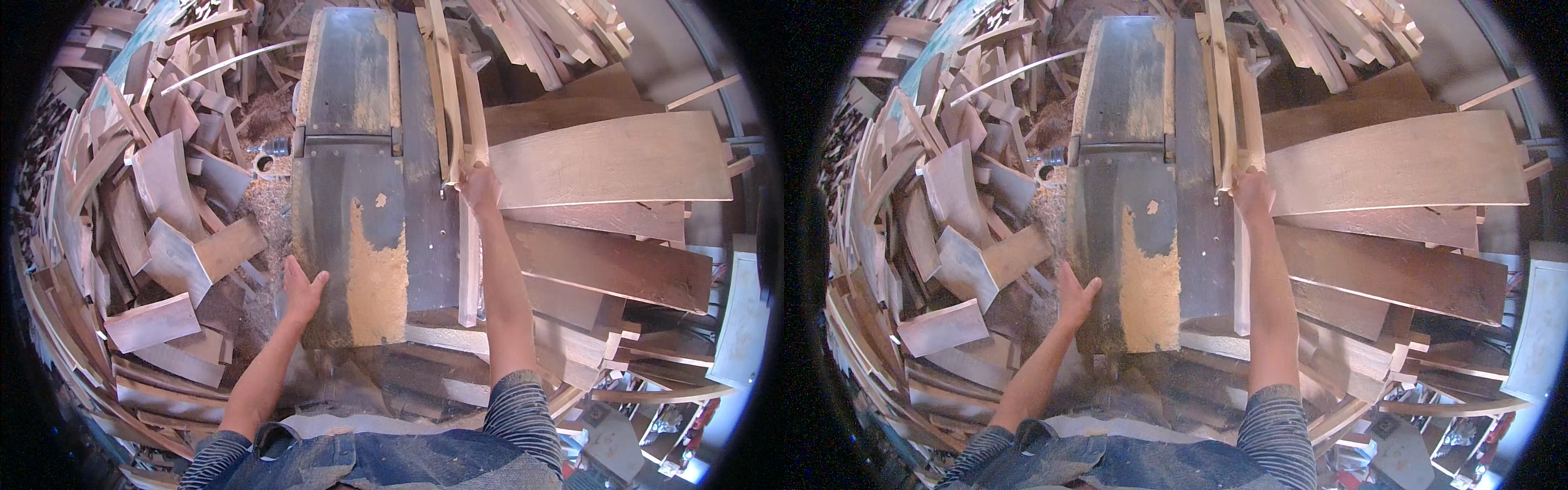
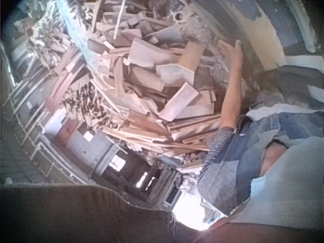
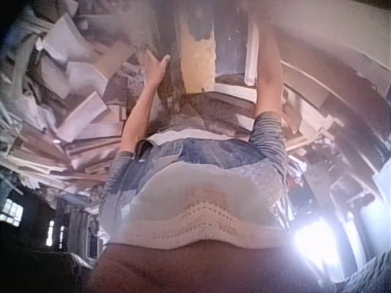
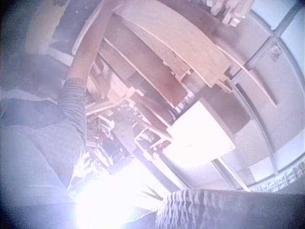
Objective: The person feeds a wooden plank through a jointer machine multiple times and moves it across the rotating blades by hand.
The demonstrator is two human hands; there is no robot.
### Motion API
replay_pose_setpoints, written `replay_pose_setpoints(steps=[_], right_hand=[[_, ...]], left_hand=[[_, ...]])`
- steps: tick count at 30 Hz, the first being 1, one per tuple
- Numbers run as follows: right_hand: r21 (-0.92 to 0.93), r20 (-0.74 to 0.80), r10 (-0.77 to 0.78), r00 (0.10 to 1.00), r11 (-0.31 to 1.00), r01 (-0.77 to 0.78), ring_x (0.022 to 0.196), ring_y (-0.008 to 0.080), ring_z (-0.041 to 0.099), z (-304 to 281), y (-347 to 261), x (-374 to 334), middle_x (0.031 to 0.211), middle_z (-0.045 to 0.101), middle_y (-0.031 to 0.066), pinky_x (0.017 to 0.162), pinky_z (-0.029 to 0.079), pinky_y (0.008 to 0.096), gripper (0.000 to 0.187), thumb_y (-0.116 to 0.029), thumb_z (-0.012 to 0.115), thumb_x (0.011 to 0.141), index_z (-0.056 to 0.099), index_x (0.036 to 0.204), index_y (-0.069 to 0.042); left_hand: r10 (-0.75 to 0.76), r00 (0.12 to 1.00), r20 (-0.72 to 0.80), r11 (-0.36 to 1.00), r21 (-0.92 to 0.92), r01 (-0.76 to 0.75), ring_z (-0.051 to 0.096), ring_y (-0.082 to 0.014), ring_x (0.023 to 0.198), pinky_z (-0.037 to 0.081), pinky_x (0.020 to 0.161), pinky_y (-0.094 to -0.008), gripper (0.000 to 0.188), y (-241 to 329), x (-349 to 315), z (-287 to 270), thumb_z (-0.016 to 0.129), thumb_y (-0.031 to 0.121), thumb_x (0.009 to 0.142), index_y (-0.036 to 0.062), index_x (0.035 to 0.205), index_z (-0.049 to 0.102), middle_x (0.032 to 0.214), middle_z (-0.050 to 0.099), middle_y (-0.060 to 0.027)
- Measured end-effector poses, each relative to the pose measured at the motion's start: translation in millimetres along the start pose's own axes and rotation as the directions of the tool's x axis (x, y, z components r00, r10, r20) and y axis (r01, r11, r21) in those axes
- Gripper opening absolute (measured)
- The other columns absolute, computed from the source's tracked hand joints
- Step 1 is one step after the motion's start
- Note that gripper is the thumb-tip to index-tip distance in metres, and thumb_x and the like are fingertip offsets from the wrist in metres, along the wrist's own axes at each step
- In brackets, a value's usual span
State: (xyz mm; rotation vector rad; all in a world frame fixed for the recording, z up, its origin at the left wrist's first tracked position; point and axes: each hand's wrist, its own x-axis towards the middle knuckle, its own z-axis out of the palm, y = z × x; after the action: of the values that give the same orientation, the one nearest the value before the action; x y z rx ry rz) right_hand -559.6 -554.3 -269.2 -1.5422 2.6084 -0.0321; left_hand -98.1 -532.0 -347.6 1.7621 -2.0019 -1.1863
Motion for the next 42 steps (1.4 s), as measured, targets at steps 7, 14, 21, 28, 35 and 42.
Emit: replay_pose_setpoints(steps=[7,14,21,28,35,42], right_hand=[[-0.027,-0.045,0.029,0.999,0.999,-0.030,0.097,0.0285,0.069,0.5,0.0,38.7,0.099,0.068,0.0077,0.081,0.056,0.0447,0.059,-0.028,0.086,0.073,0.069,0.129,-0.030],[0.016,-0.052,-0.130,0.990,0.991,0.131,0.096,0.0286,0.068,-46.4,21.3,58.4,0.099,0.070,0.0116,0.082,0.054,0.0420,0.066,-0.030,0.085,0.072,0.066,0.134,-0.018],[0.054,-0.073,-0.018,0.997,0.998,0.022,0.103,0.0359,0.070,-142.7,-31.7,76.9,0.101,0.073,0.0182,0.087,0.053,0.0497,0.058,-0.053,0.074,0.081,0.068,0.113,-0.005],[-0.033,-0.005,0.052,0.999,0.998,-0.052,0.098,0.0401,0.071,-145.6,-94.4,80.9,0.100,0.073,0.0244,0.085,0.055,0.0510,0.053,-0.049,0.068,0.080,0.067,0.109,-0.005],[0.447,-0.039,0.232,0.972,0.874,-0.190,0.094,0.0334,0.073,-114.8,-202.9,-77.0,0.100,0.073,0.0229,0.086,0.056,0.0416,0.071,-0.036,0.076,0.081,0.057,0.140,-0.002],[0.690,0.314,0.379,0.870,0.539,-0.483,0.077,0.0097,0.070,-129.9,-270.0,-332.2,0.090,0.076,0.0104,0.072,0.056,0.0275,0.067,-0.021,0.078,0.079,0.058,0.139,0.000]], left_hand=[[-0.072,0.997,0.029,0.997,0.043,0.070,0.025,-0.0466,0.148,0.023,0.121,-0.0531,0.101,-0.2,0.9,2.9,0.075,0.038,0.088,-0.0089,0.154,0.016,0.159,0.024,-0.0325],[-0.102,0.995,0.021,0.995,0.021,0.101,0.027,-0.0462,0.147,0.026,0.118,-0.0551,0.102,2.6,-0.1,1.0,0.076,0.041,0.086,-0.0073,0.154,0.016,0.158,0.026,-0.0313],[-0.129,0.992,0.005,0.992,0.016,0.129,0.032,-0.0449,0.143,0.029,0.114,-0.0573,0.094,6.2,0.3,-2.7,0.077,0.038,0.086,-0.0038,0.150,0.022,0.155,0.029,-0.0265],[-0.124,0.992,0.030,0.992,0.024,0.124,0.032,-0.0459,0.142,0.028,0.115,-0.0553,0.093,10.5,5.0,5.3,0.076,0.038,0.086,-0.0044,0.150,0.023,0.153,0.029,-0.0271],[-0.107,0.962,0.249,0.994,0.030,0.103,0.023,-0.0481,0.147,0.020,0.121,-0.0538,0.095,6.6,7.7,-18.9,0.071,0.038,0.090,-0.0094,0.152,0.017,0.160,0.016,-0.0316],[0.222,0.893,0.393,0.739,-0.665,0.109,0.053,-0.0314,0.131,0.042,0.108,-0.0413,0.079,108.5,104.2,-68.7,0.057,0.049,0.100,-0.0106,0.147,0.035,0.144,0.048,-0.0250]])
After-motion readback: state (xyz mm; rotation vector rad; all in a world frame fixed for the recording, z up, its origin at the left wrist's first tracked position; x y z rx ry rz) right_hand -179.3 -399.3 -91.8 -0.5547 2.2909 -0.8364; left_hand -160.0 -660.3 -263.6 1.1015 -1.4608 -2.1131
